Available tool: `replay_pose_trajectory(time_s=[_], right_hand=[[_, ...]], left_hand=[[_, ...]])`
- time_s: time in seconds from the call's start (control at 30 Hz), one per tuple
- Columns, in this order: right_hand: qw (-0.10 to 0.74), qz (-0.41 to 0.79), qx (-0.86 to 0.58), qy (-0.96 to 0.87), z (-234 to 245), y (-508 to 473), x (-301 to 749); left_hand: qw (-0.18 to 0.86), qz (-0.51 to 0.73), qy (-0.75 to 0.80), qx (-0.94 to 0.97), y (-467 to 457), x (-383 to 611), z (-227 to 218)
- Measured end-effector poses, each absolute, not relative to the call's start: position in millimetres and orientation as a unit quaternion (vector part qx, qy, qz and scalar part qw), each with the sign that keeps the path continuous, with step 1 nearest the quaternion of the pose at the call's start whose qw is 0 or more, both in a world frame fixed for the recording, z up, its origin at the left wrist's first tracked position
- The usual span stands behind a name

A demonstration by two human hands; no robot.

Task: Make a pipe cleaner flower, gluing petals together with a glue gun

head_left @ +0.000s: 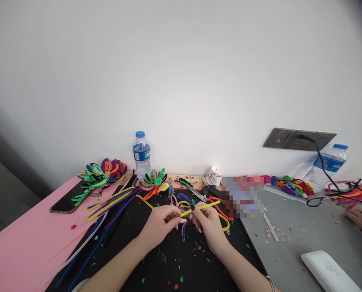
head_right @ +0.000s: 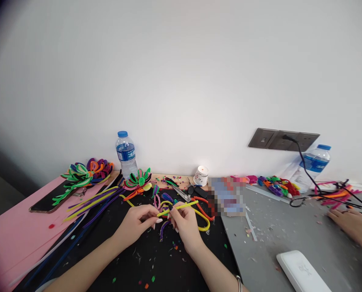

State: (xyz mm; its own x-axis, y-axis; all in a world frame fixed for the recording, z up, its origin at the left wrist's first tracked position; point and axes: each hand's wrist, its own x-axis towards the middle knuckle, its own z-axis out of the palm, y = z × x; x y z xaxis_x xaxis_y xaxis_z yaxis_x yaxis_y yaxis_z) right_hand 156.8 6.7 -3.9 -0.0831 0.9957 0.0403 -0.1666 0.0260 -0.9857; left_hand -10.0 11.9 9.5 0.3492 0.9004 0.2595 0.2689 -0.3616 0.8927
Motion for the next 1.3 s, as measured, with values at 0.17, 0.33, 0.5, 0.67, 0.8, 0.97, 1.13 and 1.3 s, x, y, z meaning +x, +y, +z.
replay_pose_trajectory(time_s=[0.17,0.33,0.5,0.67,0.8,0.97,1.13,1.3], right_hand=[[0.539,0.547,-0.435,-0.47,-6,6,154],[0.557,0.563,-0.429,-0.435,-6,1,148],[0.551,0.597,-0.415,-0.409,-8,-1,147],[0.543,0.606,-0.404,-0.418,-6,-1,147],[0.53,0.579,-0.433,-0.443,-4,0,148],[0.517,0.517,-0.471,-0.493,0,-1,151],[0.454,0.306,-0.494,-0.675,4,-7,152],[0.417,0.249,-0.483,-0.728,2,-10,150]], left_hand=[[0.444,0.452,0.423,0.648,14,-9,5],[0.511,0.474,0.413,0.586,14,-5,0],[0.485,0.483,0.411,0.602,11,-3,2],[0.456,0.475,0.412,0.629,11,-4,3],[0.414,0.452,0.408,0.676,11,-7,4],[0.308,0.367,0.391,0.786,10,-9,9],[0.233,0.259,0.36,0.865,7,-10,10],[0.195,0.225,0.365,0.882,4,-9,9]])
